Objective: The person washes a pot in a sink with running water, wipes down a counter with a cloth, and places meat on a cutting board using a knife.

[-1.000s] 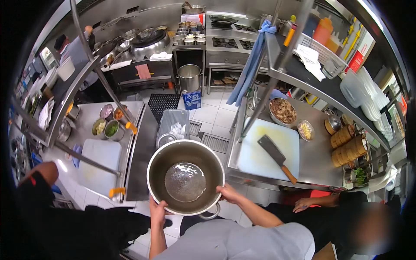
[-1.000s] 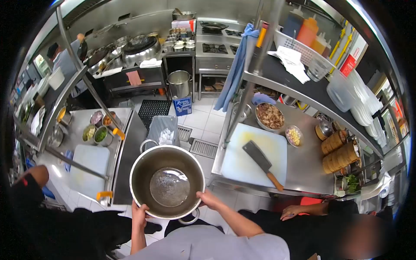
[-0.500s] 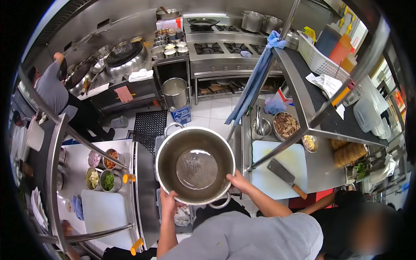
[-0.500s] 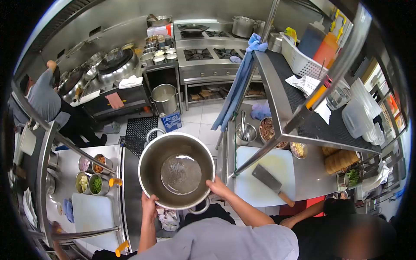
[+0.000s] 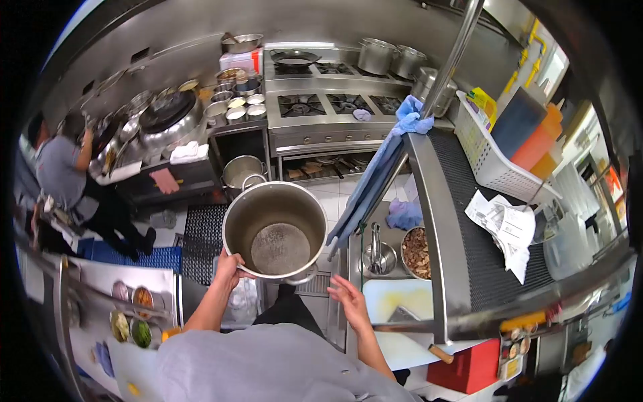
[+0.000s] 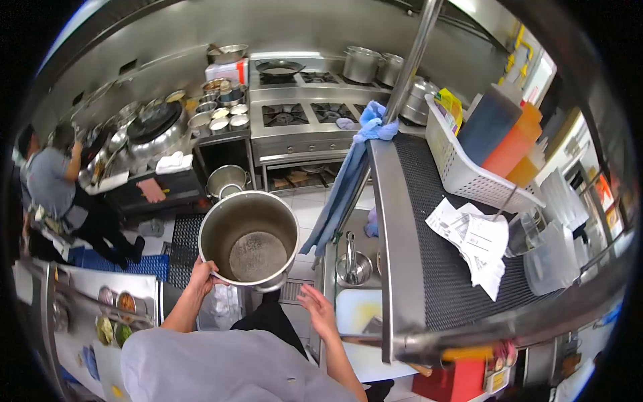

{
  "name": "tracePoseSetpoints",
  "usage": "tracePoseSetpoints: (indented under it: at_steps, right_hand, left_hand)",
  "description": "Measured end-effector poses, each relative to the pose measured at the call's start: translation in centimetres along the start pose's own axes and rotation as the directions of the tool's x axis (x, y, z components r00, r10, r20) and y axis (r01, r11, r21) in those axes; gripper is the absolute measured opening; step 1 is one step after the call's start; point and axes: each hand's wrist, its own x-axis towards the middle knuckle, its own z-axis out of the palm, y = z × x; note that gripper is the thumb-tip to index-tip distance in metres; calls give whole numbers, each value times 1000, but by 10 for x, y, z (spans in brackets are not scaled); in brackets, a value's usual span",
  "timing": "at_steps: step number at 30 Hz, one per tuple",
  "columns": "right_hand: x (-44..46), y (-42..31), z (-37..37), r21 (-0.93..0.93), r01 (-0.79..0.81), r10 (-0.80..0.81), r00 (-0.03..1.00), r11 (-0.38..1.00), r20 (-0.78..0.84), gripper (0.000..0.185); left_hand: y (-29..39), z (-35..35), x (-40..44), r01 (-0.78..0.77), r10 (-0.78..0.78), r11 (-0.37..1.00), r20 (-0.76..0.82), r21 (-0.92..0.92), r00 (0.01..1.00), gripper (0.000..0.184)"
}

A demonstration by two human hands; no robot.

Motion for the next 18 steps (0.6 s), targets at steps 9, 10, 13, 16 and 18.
tracePoseSetpoints:
  at_steps: [9,10,13,16,18]
  right_hand:
    - [171,54,12,79,-47,87,759,996,-646,67]
    - [198,54,15,84,-59,100,744,995,-661,67]
    - [274,34,28,-257,-73,-161,608,964,-778,65]
    - [326,42,16,-342,-151,-228,496,928,-838,50]
    - [352,14,25,-297,-260,-153,459,919,-875,39]
  left_hand:
    - [73,43,253,-28,33,999,114,-40,993,67]
    - [84,50,270,-26,33,998,115,-60,993,67]
    - [123,63,356,43,-42,999,145,2,988,68]
    - [179,105,418,49,-46,999,215,-8,976,68]
    - [200,133,462,41,-37,999,218,-11,975,66]
